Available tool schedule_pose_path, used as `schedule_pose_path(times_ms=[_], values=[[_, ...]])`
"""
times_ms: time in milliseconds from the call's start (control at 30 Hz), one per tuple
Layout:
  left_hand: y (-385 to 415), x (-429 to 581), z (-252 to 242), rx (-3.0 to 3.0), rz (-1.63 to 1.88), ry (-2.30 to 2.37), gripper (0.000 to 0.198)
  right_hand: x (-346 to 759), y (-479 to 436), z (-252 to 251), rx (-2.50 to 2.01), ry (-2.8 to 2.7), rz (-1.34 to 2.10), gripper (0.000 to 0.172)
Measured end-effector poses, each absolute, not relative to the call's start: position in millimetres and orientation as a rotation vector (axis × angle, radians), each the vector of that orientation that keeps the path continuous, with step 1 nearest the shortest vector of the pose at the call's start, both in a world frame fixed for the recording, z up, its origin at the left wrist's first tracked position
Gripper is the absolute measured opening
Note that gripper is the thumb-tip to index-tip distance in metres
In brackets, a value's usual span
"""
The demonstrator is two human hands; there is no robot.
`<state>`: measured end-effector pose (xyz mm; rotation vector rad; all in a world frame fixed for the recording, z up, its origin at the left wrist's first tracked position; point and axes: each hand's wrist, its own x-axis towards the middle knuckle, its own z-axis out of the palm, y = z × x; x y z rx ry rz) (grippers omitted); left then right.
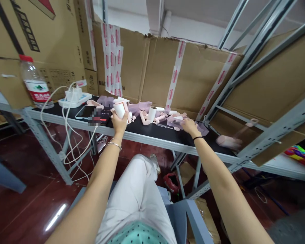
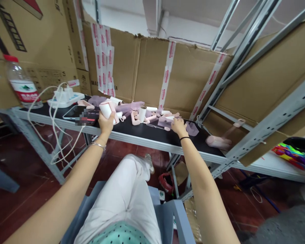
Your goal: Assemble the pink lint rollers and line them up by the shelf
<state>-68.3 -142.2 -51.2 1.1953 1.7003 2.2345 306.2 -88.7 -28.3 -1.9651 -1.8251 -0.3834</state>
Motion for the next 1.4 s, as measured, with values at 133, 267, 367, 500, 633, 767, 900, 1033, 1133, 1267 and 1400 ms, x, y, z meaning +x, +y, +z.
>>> schedule_pose_path(times_ms=[133, 267, 367, 500, 633, 767, 900, 1033, 1133, 1267, 1400], values=[[-146, -68, -50, 1.173, 2.206, 1.707, 0.053, 260, -91, -13, -1.671, -1.926, -0.486, 0.044], [-148, -69, -52, 1.130, 2.234, 1.713, 0.060, 192, -93, 4, -1.243, -2.165, -0.478, 0.039], [-148, -71, -54, 1.009, 2.330, 1.655, 0.063, 137, -94, 8, -1.089, -2.344, -0.352, 0.039], [-143, -76, -55, 0.837, 2.428, 1.546, 0.068, 77, -91, -1, -1.104, -2.420, -0.251, 0.040], [-138, -79, -54, 0.690, 2.515, 1.437, 0.066, 44, -85, -18, -1.067, -2.420, -0.233, 0.050], [-137, -77, -55, 0.645, 2.526, 1.429, 0.067, 29, -83, -32, -0.897, -2.493, -0.221, 0.073], [-138, -75, -55, 0.648, 2.512, 1.427, 0.070, 25, -75, -35, -0.864, -2.472, -0.209, 0.066], [-140, -74, -53, 0.655, 2.503, 1.460, 0.071, 36, -51, -19, -1.139, -2.190, -0.226, 0.065], [-140, -73, -51, 0.669, 2.472, 1.470, 0.070, 40, -28, -2, -1.193, -2.215, -0.323, 0.066], [-140, -75, -52, 0.762, 2.367, 1.469, 0.068, 18, -4, 11, -1.134, -2.580, -0.551, 0.060], [-141, -78, -53, 0.936, 2.222, 1.462, 0.068, -12, 6, 11, -1.173, -2.697, -0.524, 0.043]])
